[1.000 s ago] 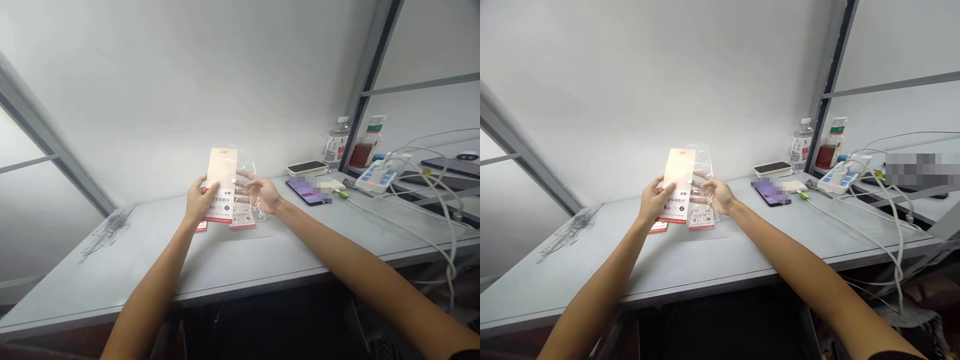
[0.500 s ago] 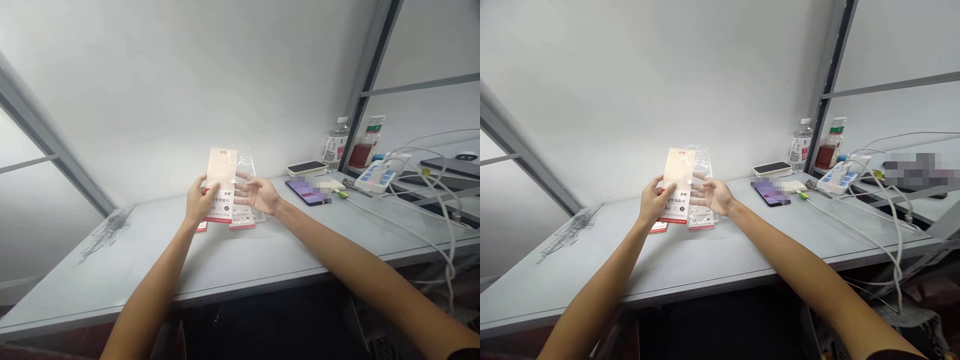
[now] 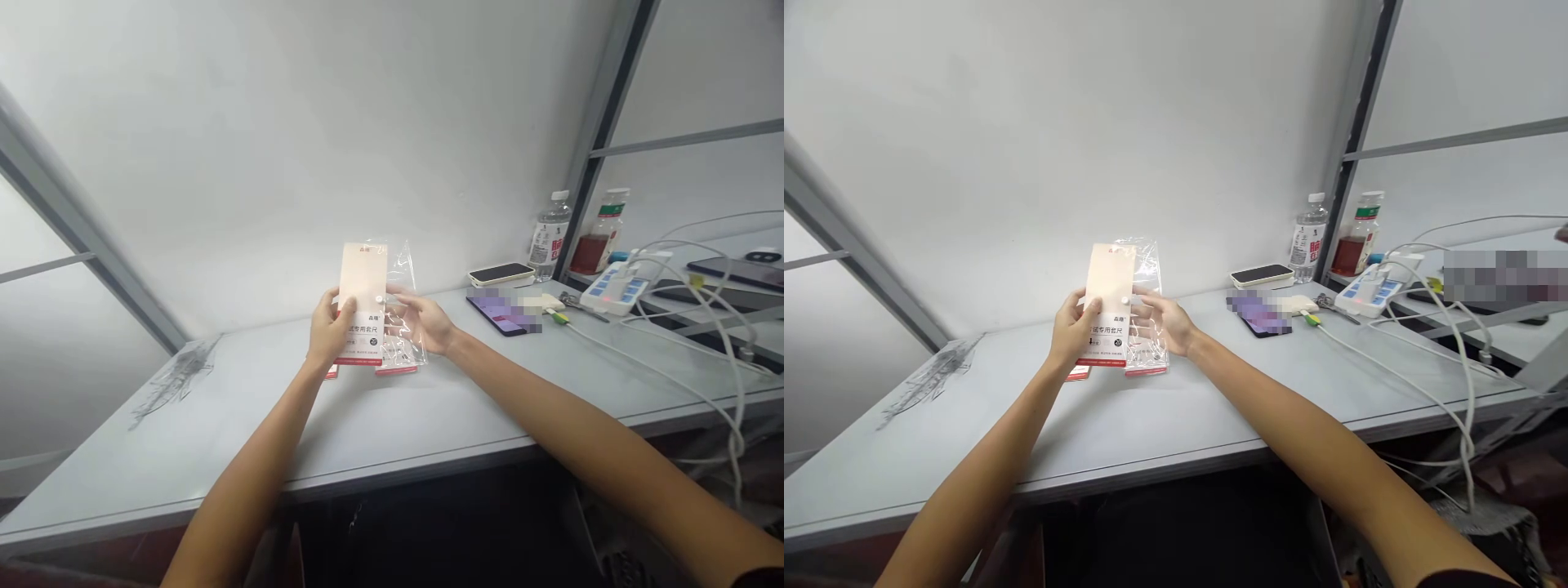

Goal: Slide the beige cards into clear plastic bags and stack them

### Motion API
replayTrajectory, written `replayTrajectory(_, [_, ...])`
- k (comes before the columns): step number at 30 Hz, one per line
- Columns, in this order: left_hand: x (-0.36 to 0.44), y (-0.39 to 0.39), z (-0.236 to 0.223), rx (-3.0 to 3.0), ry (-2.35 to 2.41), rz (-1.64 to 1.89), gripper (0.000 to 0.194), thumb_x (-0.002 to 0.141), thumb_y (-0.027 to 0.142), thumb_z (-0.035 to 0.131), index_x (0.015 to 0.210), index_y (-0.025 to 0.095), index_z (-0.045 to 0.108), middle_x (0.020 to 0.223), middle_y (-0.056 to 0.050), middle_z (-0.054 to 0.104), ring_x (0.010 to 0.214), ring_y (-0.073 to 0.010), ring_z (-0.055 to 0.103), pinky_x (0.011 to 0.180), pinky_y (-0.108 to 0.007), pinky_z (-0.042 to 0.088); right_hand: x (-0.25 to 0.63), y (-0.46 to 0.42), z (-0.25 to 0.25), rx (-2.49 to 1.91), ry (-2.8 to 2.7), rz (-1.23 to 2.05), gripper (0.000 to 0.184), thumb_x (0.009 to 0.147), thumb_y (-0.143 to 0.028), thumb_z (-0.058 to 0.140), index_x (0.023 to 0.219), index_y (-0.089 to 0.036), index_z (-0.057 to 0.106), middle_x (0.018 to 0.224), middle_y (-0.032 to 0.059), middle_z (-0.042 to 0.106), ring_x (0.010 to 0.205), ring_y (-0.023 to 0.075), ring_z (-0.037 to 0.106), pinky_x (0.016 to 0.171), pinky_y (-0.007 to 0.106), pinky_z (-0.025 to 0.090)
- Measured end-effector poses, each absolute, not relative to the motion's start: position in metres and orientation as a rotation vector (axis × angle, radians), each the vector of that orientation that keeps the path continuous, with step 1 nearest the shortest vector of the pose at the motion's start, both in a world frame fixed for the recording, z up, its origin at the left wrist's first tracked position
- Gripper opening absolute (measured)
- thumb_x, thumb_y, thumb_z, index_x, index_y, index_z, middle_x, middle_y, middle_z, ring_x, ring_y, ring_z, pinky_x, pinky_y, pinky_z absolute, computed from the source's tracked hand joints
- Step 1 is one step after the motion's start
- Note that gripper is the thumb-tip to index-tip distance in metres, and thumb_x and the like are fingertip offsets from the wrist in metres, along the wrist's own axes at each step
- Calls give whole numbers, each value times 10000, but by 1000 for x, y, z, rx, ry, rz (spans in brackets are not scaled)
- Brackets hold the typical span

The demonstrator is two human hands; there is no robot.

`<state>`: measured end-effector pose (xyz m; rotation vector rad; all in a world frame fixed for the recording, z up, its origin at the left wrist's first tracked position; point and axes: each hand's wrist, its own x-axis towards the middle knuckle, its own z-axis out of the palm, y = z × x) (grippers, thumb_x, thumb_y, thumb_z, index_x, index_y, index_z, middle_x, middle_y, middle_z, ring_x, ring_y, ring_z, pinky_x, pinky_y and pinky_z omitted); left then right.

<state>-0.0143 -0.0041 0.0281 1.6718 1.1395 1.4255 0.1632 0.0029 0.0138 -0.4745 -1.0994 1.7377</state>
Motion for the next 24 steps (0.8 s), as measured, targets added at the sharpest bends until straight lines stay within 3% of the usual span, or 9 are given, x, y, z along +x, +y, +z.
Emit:
replayTrajectory(13, [-14,-3,28,1564,1127,1442,339,760,492,543,942,208,510,675,7,594,503,-109,539,457,-222,443,162,0,15,-422,-1108,1722,333,915,-325,369,1218,-249,484,982,41,678,853,152,625,850,340,471])
replayTrajectory(20, [-10,-2,20,1654,1136,1353,369,768,505,521,968,197,558,742,-10,604,597,-123,557,502,-218,440,155,-4,12,-554,-1114,1665,242,884,-295,439,1069,-236,583,883,30,677,789,171,620,683,303,497])
replayTrajectory(24, [-11,-2,20,1646,1122,1302,334,767,506,517,801,180,581,691,0,591,594,-113,535,521,-212,426,156,1,9,-623,-1113,1606,195,862,-326,487,949,-204,612,890,28,674,817,164,610,692,270,475])
